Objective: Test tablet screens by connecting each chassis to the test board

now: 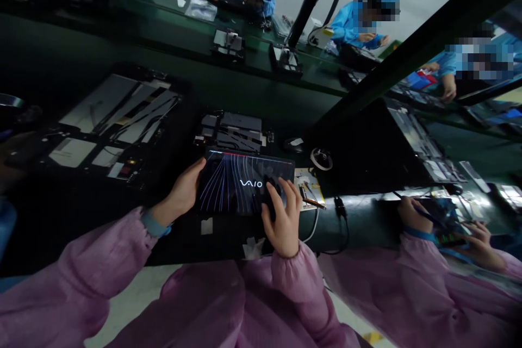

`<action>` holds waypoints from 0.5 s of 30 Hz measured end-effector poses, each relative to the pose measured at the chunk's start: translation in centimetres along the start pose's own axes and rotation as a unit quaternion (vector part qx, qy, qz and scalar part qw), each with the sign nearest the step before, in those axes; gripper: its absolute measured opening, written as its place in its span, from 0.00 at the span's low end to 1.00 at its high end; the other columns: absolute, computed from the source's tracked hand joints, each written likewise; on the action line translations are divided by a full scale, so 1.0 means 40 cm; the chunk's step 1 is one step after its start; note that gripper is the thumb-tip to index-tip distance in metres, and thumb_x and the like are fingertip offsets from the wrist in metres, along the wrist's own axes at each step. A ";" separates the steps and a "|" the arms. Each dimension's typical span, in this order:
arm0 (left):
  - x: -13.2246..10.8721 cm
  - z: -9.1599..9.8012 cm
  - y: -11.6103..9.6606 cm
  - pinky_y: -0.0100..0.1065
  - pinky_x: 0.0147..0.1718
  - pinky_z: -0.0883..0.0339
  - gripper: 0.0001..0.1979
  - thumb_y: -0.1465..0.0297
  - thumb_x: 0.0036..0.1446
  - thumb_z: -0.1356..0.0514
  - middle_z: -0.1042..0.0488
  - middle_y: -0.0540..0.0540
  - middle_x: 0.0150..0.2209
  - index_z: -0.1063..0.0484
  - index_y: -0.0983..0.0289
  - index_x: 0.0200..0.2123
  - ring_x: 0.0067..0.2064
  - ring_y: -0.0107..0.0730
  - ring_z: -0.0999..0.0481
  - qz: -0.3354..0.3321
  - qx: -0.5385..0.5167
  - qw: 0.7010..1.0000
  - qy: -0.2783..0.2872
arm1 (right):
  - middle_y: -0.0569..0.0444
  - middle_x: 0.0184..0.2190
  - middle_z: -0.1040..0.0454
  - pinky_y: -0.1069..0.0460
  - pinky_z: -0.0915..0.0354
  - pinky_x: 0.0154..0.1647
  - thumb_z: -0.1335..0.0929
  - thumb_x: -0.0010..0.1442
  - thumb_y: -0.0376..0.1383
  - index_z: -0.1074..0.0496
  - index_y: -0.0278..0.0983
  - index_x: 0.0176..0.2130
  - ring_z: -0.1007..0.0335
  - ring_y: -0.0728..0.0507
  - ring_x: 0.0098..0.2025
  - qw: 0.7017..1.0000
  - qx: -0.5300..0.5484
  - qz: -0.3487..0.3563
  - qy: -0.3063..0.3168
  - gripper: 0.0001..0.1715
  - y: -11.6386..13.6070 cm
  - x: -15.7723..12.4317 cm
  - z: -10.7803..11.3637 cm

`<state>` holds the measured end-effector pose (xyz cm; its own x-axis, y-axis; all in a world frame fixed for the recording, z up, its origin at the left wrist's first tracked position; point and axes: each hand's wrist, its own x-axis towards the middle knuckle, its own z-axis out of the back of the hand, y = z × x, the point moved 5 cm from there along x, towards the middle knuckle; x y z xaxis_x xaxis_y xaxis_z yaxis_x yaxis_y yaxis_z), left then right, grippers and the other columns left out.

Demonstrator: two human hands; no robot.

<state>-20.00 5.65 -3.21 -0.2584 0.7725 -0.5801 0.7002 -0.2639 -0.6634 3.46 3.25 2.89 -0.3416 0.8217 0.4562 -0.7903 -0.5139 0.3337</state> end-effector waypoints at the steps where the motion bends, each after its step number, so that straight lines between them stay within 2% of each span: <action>1: 0.000 0.000 0.001 0.37 0.48 0.28 0.11 0.70 0.54 0.38 0.20 0.55 0.41 0.23 0.66 0.41 0.47 0.39 0.22 0.003 -0.002 1.000 0.003 | 0.45 0.62 0.43 0.33 0.43 0.61 0.36 0.62 0.32 0.38 0.42 0.61 0.50 0.34 0.64 1.000 0.006 -0.001 -0.001 0.28 -0.002 -0.014 0.004; 8: 0.002 0.005 0.004 0.38 0.42 0.25 0.12 0.69 0.51 0.35 0.20 0.56 0.39 0.24 0.66 0.40 0.41 0.40 0.20 0.012 -0.016 1.000 0.008 | 0.46 0.59 0.39 0.34 0.38 0.57 0.36 0.61 0.30 0.29 0.42 0.54 0.46 0.34 0.61 0.999 0.041 0.018 0.029 0.22 0.020 -0.121 -0.002; 15: -0.002 -0.006 0.001 0.38 0.43 0.26 0.14 0.69 0.54 0.37 0.20 0.56 0.40 0.25 0.66 0.44 0.41 0.39 0.20 0.019 -0.018 0.999 0.039 | 0.45 0.59 0.40 0.34 0.39 0.57 0.36 0.61 0.32 0.29 0.39 0.53 0.48 0.33 0.62 0.997 0.042 0.042 0.046 0.20 0.066 -0.103 -0.028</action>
<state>-19.80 5.70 -3.07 -0.1799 0.8047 -0.5658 0.7319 -0.2748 -0.6236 2.22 -1.23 0.97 -0.4532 0.7924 0.4082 -0.7130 -0.5971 0.3675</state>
